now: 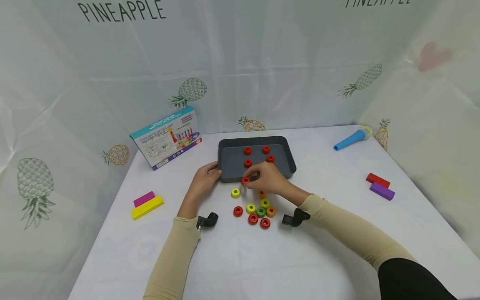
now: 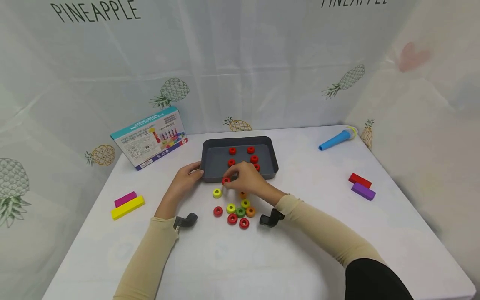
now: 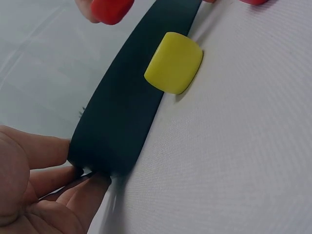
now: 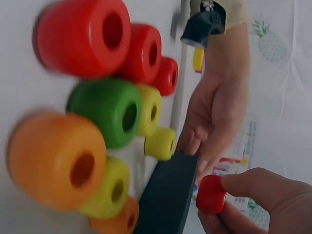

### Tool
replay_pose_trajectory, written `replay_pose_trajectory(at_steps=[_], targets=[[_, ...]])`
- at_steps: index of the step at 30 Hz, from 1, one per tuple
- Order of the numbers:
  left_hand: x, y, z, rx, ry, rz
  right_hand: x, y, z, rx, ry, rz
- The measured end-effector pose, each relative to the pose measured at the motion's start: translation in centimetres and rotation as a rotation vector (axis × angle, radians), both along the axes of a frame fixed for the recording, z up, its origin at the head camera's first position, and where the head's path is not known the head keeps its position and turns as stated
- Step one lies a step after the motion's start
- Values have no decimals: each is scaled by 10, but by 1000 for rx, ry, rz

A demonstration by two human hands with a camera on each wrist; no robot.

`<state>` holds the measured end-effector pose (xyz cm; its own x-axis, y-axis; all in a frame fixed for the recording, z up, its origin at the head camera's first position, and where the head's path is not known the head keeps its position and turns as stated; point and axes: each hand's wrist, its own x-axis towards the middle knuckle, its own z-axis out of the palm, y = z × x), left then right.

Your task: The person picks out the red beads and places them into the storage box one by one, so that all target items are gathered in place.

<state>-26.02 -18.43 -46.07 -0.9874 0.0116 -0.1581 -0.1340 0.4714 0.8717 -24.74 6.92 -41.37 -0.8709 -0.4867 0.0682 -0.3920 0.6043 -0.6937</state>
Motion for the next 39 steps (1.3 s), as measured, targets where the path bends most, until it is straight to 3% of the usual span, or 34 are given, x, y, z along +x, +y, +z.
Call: replay_pose_trajectory(at_steps=[11,27,39], targets=[[-1,1,0,4,8,8,-38,18,14,46,60,-41],[0,-3,0,7,-1,24,-89,26,12,134,-15,-142],[0,1,-2,-5,1,27,-104,22,4,206,-70,-185]])
